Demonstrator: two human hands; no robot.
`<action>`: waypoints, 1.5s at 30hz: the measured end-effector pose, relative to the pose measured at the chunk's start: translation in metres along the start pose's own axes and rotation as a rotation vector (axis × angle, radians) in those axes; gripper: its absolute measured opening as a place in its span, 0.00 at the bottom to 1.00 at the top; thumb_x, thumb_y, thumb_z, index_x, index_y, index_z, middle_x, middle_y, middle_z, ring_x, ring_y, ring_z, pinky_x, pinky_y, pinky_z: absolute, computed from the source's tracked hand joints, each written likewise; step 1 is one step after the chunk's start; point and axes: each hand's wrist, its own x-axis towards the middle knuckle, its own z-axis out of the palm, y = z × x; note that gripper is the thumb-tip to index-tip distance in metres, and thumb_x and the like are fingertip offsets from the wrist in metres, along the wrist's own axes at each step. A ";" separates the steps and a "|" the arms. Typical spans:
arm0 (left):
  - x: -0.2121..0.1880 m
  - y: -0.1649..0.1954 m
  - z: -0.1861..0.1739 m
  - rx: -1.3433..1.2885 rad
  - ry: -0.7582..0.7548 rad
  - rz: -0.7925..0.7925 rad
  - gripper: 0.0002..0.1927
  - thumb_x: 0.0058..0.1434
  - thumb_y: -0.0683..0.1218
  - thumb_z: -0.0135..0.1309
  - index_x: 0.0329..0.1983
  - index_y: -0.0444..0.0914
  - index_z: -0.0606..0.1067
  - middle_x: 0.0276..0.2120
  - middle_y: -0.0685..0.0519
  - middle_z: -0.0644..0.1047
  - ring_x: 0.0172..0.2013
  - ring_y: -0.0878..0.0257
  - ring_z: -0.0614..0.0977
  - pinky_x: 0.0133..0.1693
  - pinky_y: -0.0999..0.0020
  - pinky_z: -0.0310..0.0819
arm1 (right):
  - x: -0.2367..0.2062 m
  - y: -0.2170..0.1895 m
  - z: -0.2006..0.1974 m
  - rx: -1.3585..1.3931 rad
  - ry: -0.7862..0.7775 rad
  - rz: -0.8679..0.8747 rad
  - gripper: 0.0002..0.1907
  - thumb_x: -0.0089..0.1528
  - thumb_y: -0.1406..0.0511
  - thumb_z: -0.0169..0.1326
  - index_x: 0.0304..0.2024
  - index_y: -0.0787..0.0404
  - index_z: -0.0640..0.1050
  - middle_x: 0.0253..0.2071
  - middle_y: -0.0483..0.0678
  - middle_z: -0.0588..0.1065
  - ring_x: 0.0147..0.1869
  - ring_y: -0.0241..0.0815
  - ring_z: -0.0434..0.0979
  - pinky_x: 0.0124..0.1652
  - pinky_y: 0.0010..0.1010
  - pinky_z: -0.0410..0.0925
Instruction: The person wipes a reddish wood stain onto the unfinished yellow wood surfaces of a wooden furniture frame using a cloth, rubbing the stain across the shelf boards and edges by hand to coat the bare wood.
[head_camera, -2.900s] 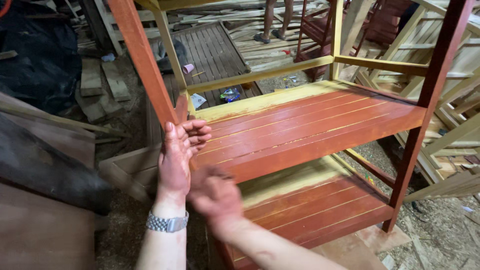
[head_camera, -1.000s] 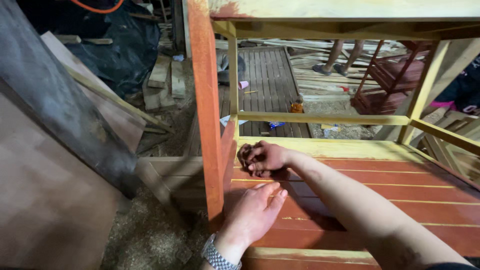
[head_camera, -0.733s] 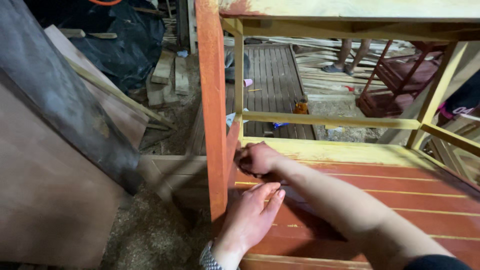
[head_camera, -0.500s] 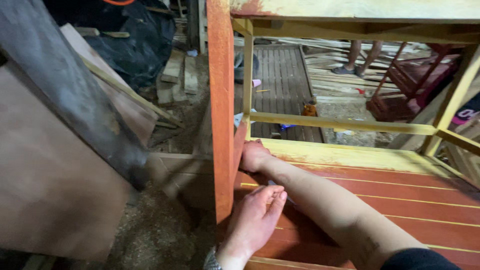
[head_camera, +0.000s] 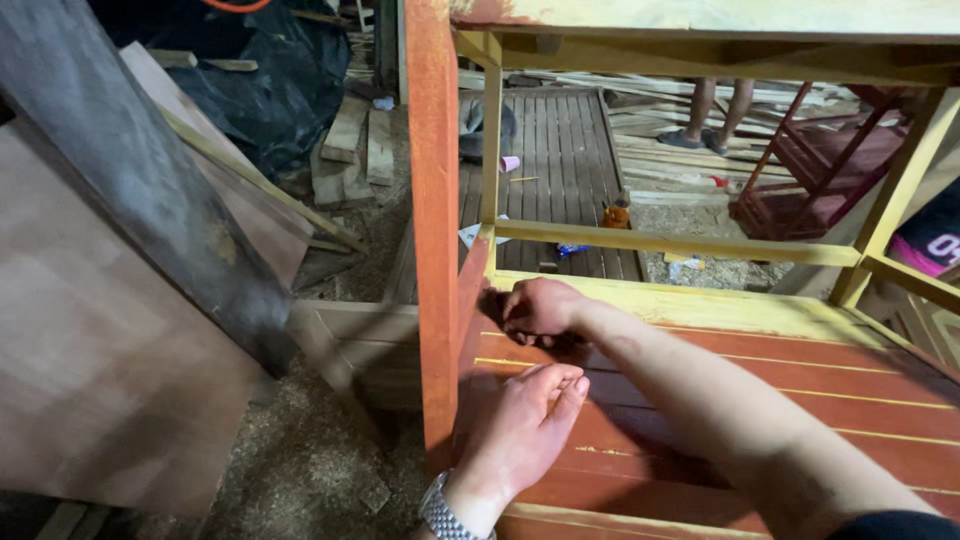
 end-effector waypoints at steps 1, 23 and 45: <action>-0.001 0.000 0.001 -0.002 -0.001 -0.014 0.17 0.69 0.52 0.52 0.49 0.34 0.78 0.41 0.43 0.83 0.41 0.54 0.87 0.44 0.64 0.80 | 0.004 0.002 0.005 0.002 0.030 0.000 0.07 0.62 0.65 0.56 0.37 0.58 0.84 0.24 0.44 0.80 0.24 0.33 0.78 0.26 0.28 0.71; 0.027 -0.012 0.005 0.657 -0.193 -0.147 0.18 0.66 0.57 0.47 0.50 0.44 0.78 0.40 0.42 0.81 0.44 0.43 0.81 0.46 0.48 0.76 | -0.047 0.086 -0.004 0.229 0.146 0.136 0.28 0.57 0.63 0.53 0.61 0.41 0.70 0.36 0.52 0.82 0.31 0.41 0.78 0.33 0.38 0.72; 0.000 -0.016 0.000 0.695 -0.083 -0.253 0.18 0.65 0.55 0.50 0.42 0.35 0.76 0.40 0.41 0.80 0.40 0.44 0.82 0.44 0.48 0.77 | 0.070 0.010 0.015 -0.418 0.192 0.128 0.16 0.58 0.52 0.57 0.42 0.51 0.84 0.40 0.51 0.82 0.45 0.53 0.83 0.45 0.44 0.74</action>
